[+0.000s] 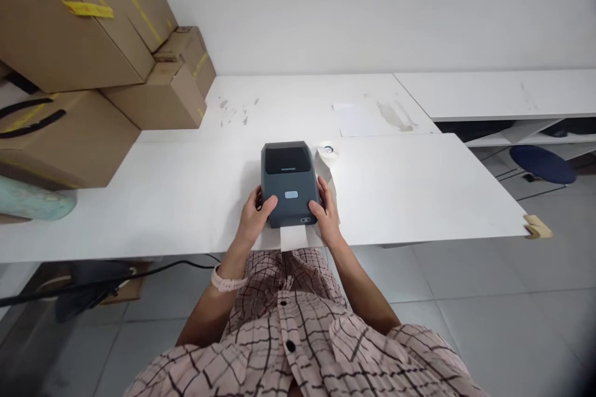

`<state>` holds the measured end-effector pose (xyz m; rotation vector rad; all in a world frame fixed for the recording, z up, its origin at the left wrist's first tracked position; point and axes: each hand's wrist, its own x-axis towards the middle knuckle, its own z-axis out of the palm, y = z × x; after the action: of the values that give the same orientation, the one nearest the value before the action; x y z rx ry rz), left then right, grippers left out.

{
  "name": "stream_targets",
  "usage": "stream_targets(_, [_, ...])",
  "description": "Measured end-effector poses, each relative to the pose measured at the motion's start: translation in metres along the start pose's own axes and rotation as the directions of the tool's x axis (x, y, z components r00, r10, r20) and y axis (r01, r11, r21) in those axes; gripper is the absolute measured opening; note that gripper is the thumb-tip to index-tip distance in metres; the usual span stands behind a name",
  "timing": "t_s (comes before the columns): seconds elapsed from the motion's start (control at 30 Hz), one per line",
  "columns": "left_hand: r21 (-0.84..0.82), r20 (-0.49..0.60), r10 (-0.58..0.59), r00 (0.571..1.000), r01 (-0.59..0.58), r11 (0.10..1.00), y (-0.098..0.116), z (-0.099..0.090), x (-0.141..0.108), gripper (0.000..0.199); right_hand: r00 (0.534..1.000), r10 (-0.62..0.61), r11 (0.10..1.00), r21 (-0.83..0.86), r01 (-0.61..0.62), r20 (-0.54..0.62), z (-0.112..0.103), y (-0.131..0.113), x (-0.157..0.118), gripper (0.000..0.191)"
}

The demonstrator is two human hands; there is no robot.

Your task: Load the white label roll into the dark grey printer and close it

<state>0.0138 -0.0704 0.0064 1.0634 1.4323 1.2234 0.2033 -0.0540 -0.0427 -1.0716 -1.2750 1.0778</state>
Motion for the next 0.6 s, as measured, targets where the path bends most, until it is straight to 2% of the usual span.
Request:
stream_targets(0.03, [0.058, -0.127, 0.069, 0.99, -0.062, 0.996, -0.007, 0.004, -0.011, 0.052, 0.998, -0.058, 0.997, -0.057, 0.058, 0.002, 0.001, -0.005, 0.0, 0.07])
stream_targets(0.1, [0.197, -0.406, 0.206, 0.89, -0.135, 0.971, -0.023, 0.011, -0.04, 0.042, 0.976, -0.214, 0.954, -0.208, 0.216, 0.031, 0.002, -0.018, 0.002, 0.052])
stream_targets(0.13, [0.219, -0.445, 0.215, 0.87, -0.127, 0.967, -0.031, 0.014, -0.054, 0.036, 0.954, -0.292, 0.91, -0.287, 0.299, 0.068, 0.002, -0.024, 0.003, 0.043])
stream_targets(0.17, [0.204, -0.417, 0.173, 0.892, -0.094, 0.975, -0.038, 0.016, -0.066, 0.033, 0.928, -0.355, 0.857, -0.356, 0.372, 0.115, 0.003, -0.029, 0.004, 0.037])
stream_targets(0.23, [0.113, -0.181, -0.031, 0.983, 0.052, 0.992, -0.046, 0.018, -0.083, 0.04, 0.886, -0.417, 0.761, -0.456, 0.461, 0.201, 0.003, -0.036, 0.006, 0.035])
stream_targets(0.27, [0.055, -0.031, -0.152, 0.988, 0.154, 0.987, -0.046, 0.017, -0.086, 0.045, 0.877, -0.423, 0.731, -0.486, 0.48, 0.229, 0.003, -0.038, 0.007, 0.034])
stream_targets(0.33, [-0.038, 0.234, -0.328, 0.915, 0.346, 0.937, -0.038, 0.016, -0.084, 0.048, 0.876, -0.407, 0.708, -0.516, 0.482, 0.259, 0.002, -0.038, 0.009, 0.033])
stream_targets(0.37, [-0.064, 0.323, -0.367, 0.872, 0.407, 0.911, -0.031, 0.015, -0.08, 0.048, 0.88, -0.393, 0.71, -0.519, 0.475, 0.267, 0.001, -0.037, 0.009, 0.033])
stream_targets(0.4, [-0.079, 0.381, -0.377, 0.844, 0.436, 0.897, -0.024, 0.014, -0.076, 0.047, 0.883, -0.381, 0.714, -0.519, 0.469, 0.274, 0.0, -0.037, 0.009, 0.033])
stream_targets(0.43, [-0.083, 0.412, -0.366, 0.834, 0.435, 0.897, -0.016, 0.013, -0.073, 0.047, 0.885, -0.374, 0.719, -0.516, 0.466, 0.277, -0.001, -0.036, 0.009, 0.034])
stream_targets(0.53, [-0.071, 0.41, -0.317, 0.855, 0.376, 0.924, -0.001, 0.015, -0.069, 0.051, 0.885, -0.365, 0.721, -0.514, 0.465, 0.288, -0.004, -0.036, 0.006, 0.037])
stream_targets(0.6, [-0.071, 0.39, -0.307, 0.868, 0.361, 0.93, -0.001, 0.016, -0.07, 0.052, 0.88, -0.371, 0.71, -0.52, 0.475, 0.297, -0.005, -0.037, 0.004, 0.037])
